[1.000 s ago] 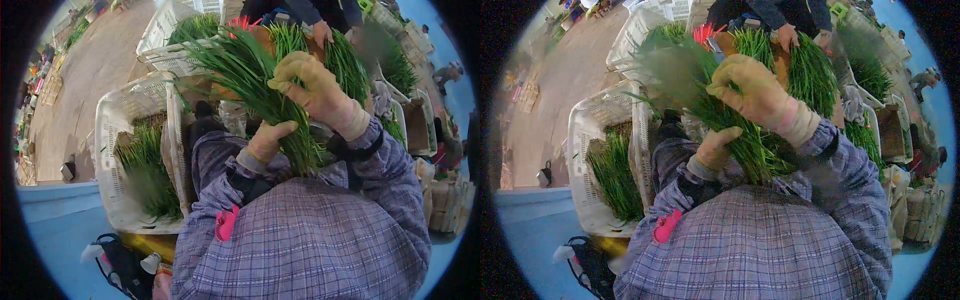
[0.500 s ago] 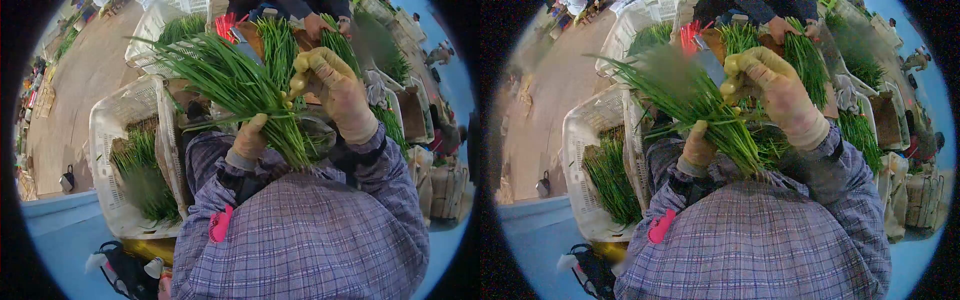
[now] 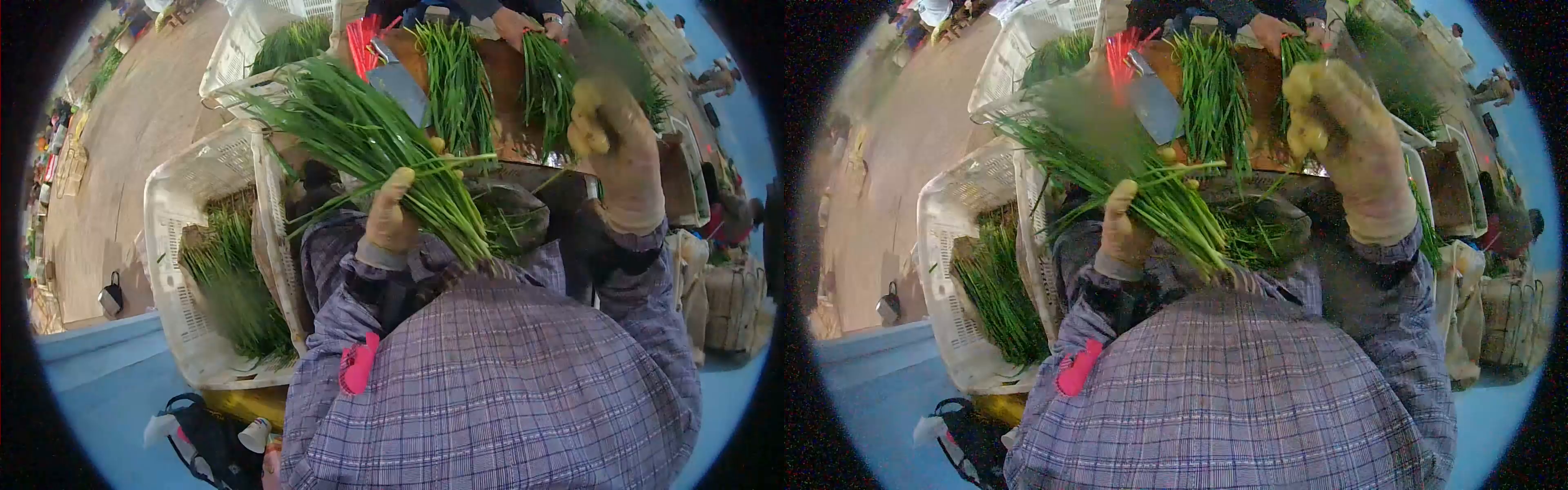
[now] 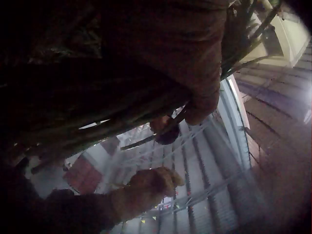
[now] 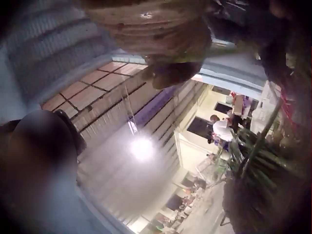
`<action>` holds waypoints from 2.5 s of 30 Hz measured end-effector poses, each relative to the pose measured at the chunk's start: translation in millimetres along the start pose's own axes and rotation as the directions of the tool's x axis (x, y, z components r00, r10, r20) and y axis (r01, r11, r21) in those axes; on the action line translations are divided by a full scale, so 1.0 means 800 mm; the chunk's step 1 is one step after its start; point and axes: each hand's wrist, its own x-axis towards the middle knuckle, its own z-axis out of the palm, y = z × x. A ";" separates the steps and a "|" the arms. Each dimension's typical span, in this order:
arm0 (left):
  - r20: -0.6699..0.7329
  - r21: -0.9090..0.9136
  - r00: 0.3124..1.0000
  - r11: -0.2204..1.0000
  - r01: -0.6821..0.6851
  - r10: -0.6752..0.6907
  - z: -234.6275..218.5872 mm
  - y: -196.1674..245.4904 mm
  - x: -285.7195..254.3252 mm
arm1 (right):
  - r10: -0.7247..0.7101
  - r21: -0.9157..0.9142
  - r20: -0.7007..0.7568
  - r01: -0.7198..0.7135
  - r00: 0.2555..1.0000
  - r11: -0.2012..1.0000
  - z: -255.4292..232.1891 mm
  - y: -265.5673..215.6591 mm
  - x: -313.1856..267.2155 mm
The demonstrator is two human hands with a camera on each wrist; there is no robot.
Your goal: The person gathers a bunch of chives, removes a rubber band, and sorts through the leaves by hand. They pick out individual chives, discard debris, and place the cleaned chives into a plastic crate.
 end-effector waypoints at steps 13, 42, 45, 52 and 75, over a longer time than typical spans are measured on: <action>-0.064 0.145 0.996 0.988 -0.051 0.061 0.011 0.026 -0.001 | -0.398 -0.782 0.439 0.561 0.805 0.272 0.057 0.063 0.026; 0.032 -0.067 0.987 0.985 -0.158 0.160 0.039 0.024 0.001 | 0.602 -0.110 0.241 -0.595 0.761 0.796 0.054 0.120 -0.035; 0.008 -0.033 0.998 0.998 -0.060 0.060 -0.010 0.032 -0.008 | 0.682 0.040 0.289 -0.720 0.672 0.693 0.054 0.092 -0.030; -0.105 0.003 0.990 0.996 -0.094 0.094 -0.015 0.032 -0.014 | 0.639 -0.009 0.322 -0.672 0.699 0.740 0.040 0.115 -0.037; 0.065 0.005 0.994 0.996 -0.090 0.090 0.033 0.015 0.007 | 0.182 -0.903 0.429 0.426 0.885 0.060 0.071 0.115 -0.053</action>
